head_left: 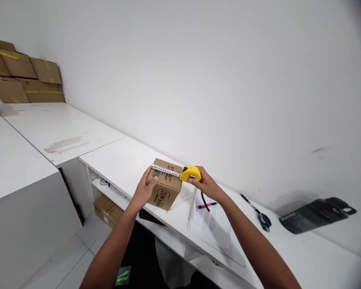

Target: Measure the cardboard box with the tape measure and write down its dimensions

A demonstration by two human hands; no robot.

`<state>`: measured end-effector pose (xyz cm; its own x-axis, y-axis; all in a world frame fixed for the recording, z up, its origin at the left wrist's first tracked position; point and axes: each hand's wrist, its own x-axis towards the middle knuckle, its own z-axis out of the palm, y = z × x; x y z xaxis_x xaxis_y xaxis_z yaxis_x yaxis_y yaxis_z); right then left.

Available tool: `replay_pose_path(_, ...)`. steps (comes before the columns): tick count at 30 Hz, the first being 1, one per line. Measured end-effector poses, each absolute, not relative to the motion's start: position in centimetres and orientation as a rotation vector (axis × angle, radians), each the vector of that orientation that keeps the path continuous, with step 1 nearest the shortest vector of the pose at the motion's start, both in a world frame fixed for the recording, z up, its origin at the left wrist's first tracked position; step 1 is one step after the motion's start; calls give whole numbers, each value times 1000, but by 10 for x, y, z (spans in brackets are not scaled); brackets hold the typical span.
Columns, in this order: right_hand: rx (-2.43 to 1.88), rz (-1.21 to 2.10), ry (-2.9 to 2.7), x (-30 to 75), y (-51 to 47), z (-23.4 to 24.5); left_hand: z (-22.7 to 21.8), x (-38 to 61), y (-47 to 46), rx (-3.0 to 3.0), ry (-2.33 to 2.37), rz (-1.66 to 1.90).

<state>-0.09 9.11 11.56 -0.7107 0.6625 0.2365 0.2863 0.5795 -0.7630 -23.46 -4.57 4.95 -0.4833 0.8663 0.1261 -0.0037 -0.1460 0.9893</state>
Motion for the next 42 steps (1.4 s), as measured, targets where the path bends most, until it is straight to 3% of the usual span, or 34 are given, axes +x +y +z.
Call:
replay_pose_path(11,-786,1049,-2093,7,93,101,57,-231,-39,960,1509,1796)
replay_pose_path(16,-833,716,-2092,-30,87,124,47,-162,-64,861,1632,1633)
replay_pose_path(20,-915,523,-2235,-55,74,145,22,-106,-106,1244,1838,1523)
replay_pose_path(25,-862,618,-2306,-64,57,146,41,-139,-100,1147,1905,1962)
replay_pose_path(33,-804,645,-2465,-41,45,139,54,-174,-40,1028,1335,1777)
replay_pose_path(38,-903,690,-2420,6,41,128,56,-169,-49,1022,1404,1735)
replay_pose_path(42,-932,915,-2252,57,45,115,60,-169,-50,1040,1466,1721)
